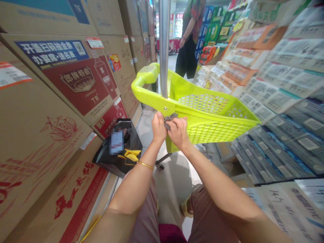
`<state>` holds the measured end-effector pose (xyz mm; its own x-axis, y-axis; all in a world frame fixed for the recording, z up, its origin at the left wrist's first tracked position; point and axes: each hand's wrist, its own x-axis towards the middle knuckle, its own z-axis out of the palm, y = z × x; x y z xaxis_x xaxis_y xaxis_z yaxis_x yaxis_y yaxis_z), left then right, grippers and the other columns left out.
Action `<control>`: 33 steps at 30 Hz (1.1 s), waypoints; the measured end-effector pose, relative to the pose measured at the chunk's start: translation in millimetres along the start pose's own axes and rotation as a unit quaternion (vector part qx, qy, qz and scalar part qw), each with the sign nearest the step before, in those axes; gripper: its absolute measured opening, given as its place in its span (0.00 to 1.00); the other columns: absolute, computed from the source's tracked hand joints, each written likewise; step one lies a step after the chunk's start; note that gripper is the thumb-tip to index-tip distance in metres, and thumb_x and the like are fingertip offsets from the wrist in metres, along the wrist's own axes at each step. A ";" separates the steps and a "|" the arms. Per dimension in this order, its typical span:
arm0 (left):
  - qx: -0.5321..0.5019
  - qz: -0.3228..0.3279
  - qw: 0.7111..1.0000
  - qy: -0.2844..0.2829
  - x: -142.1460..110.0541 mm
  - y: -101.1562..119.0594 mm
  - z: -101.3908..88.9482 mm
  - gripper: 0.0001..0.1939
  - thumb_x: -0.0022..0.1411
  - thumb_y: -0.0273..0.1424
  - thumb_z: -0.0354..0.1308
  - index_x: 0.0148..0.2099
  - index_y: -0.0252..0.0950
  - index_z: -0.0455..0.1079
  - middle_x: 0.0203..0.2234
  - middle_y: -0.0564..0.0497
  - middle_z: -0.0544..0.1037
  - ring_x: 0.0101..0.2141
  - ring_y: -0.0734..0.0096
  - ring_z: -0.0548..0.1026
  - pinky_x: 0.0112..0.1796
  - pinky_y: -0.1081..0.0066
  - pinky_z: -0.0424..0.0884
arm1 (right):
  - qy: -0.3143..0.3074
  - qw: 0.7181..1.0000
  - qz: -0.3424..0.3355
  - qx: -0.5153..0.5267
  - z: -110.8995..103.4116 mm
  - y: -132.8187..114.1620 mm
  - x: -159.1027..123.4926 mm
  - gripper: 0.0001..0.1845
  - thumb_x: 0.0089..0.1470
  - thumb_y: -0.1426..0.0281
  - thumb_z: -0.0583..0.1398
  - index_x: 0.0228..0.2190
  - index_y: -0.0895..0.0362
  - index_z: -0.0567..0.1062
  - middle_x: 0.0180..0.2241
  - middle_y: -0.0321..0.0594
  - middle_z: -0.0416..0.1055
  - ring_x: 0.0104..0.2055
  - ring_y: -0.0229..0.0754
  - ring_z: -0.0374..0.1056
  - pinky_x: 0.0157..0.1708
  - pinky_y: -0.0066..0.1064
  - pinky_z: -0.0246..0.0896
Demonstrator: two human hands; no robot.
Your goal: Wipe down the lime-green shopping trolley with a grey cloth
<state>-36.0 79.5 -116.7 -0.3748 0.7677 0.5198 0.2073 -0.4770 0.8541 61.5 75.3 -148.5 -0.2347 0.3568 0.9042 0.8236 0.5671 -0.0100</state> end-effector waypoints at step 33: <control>0.001 -0.001 1.000 0.007 0.5 -0.5 2.2 0.29 0.60 0.55 0.37 0.30 0.35 0.62 0.22 0.54 0.67 0.26 0.75 0.66 0.30 0.73 0.64 | -0.007 1.000 0.002 -0.006 -8.1 -2.9 11.5 0.09 0.57 0.70 0.53 0.39 0.54 0.71 0.39 0.43 0.63 0.44 0.42 0.57 0.47 0.37 0.58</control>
<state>-34.3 81.1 -116.8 -0.3880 0.7629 0.5172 0.2080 -0.4742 0.8555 60.6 71.8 -134.6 -0.2381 0.3705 0.8978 0.8308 0.5565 -0.0093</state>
